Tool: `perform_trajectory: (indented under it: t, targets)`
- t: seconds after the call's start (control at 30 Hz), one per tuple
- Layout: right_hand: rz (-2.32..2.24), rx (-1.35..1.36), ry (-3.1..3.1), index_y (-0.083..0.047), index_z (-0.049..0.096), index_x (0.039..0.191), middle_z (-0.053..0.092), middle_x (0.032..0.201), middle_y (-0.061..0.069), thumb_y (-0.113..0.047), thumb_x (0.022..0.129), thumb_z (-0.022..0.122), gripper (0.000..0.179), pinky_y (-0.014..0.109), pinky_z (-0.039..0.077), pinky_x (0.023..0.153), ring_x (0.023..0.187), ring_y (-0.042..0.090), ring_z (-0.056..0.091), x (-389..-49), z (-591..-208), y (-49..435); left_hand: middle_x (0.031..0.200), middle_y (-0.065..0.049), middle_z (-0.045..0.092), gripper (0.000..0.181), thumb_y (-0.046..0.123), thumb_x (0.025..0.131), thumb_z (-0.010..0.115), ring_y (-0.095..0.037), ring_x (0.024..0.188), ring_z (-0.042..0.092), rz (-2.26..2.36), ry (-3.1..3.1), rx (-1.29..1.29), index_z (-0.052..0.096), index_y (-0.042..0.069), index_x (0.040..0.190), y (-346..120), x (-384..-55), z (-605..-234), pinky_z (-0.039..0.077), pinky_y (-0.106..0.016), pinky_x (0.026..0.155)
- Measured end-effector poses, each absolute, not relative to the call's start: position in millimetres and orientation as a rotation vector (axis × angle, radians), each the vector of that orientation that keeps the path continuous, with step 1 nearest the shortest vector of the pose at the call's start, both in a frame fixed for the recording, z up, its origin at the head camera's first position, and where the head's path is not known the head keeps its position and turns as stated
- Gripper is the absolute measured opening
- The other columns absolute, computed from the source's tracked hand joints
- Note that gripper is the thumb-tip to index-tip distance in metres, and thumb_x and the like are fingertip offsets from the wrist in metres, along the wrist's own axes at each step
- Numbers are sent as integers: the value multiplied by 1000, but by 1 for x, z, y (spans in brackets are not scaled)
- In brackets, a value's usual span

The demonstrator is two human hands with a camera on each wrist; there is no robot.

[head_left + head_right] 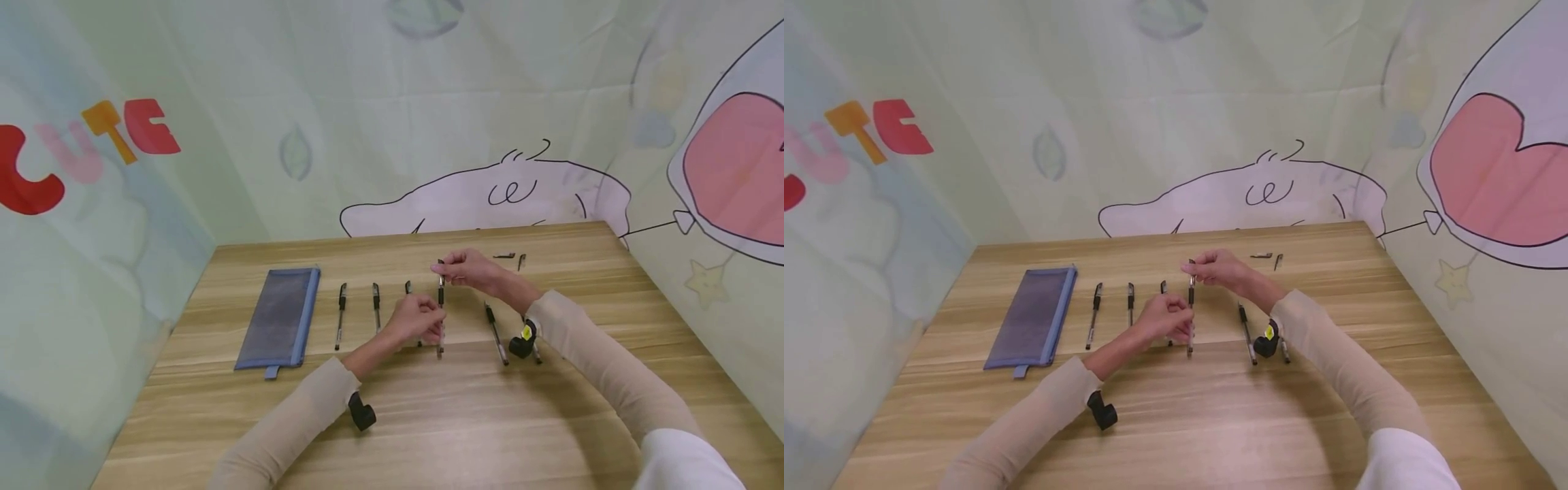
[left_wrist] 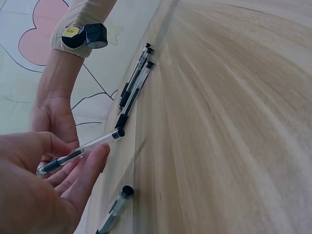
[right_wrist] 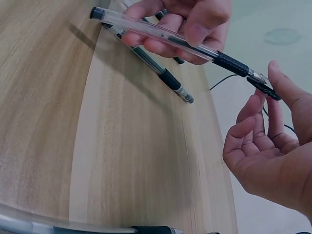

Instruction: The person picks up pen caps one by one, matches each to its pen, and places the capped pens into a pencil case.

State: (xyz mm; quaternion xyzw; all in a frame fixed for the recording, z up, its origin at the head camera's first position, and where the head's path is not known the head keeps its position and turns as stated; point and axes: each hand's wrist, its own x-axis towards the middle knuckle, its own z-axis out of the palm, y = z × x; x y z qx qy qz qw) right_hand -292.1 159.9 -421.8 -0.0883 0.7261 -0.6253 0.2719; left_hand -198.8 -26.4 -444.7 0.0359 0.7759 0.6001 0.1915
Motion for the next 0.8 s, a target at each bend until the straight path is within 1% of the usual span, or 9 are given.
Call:
perform_trajectory:
  t: [0.1, 0.17, 0.33, 0.4, 0.47, 0.57, 0.67, 0.77, 0.8]
  targets:
    - [-1662, -262, 1939, -11, 65, 91, 63, 82, -4, -17, 100, 68, 11, 28, 45, 75, 76, 13, 51, -290, -424, 158, 80, -12, 75, 20, 11, 95, 64, -13, 60, 70, 1715, 2160, 70, 68, -3, 107, -26, -200, -445, 64, -35, 68]
    - [-1651, -275, 1940, -9, 68, 96, 64, 84, -5, -17, 100, 68, 9, 28, 44, 74, 76, 13, 52, -289, -425, 158, 82, -14, 76, 22, 11, 95, 64, -12, 59, 69, 1735, 2150, 51, 69, -5, 109, -26, -201, -445, 64, -34, 67]
    - [-1644, -287, 1991, -4, 71, 102, 61, 81, -5, -20, 101, 67, 17, 26, 44, 72, 74, 11, 50, -288, -423, 156, 88, -18, 76, 27, 14, 96, 66, -10, 61, 67, 1739, 2189, 36, 72, -6, 113, -27, -201, -444, 63, -31, 67]
    - [-1650, -283, 2002, 0, 71, 106, 62, 82, -5, -20, 101, 66, 21, 26, 49, 76, 76, 11, 53, -287, -421, 156, 87, -17, 76, 26, 14, 97, 66, -10, 61, 66, 1739, 2208, 22, 74, -6, 111, -29, -201, -443, 62, -28, 65]
    - [-1659, -286, 1992, 2, 70, 115, 66, 87, -6, -20, 102, 64, 26, 28, 55, 88, 83, 12, 58, -286, -420, 155, 86, -16, 75, 25, 15, 97, 65, -9, 62, 65, 1748, 2219, 12, 74, -6, 110, -30, -201, -443, 61, -26, 64]
    - [-1697, -283, 1972, 5, 65, 128, 70, 97, -5, -18, 103, 63, 34, 41, 51, 108, 96, 16, 61, -285, -421, 153, 87, -16, 74, 26, 16, 100, 64, -9, 63, 63, 1768, 2240, 21, 72, -6, 112, -31, -200, -444, 59, -24, 63]
    - [-1686, -289, 2065, 4, 66, 128, 69, 91, -10, -22, 101, 66, 37, 48, 46, 113, 94, 16, 58, -284, -423, 150, 92, -20, 73, 27, 16, 102, 62, -11, 68, 63, 1780, 2292, 82, 70, -6, 115, -31, -197, -447, 58, -24, 65]
    - [-1675, -298, 2164, 4, 69, 125, 58, 71, -11, -25, 100, 69, 39, 51, 45, 111, 80, 14, 49, -281, -426, 146, 97, -25, 73, 26, 15, 103, 62, -12, 72, 63, 1792, 2347, 113, 70, -7, 116, -29, -193, -448, 56, -23, 66]
    - [-1668, -300, 2188, 4, 70, 124, 55, 68, -11, -27, 99, 69, 39, 51, 45, 111, 79, 14, 48, -280, -426, 145, 98, -25, 73, 26, 14, 103, 62, -12, 72, 62, 1789, 2369, 112, 71, -6, 116, -28, -192, -447, 54, -22, 66]
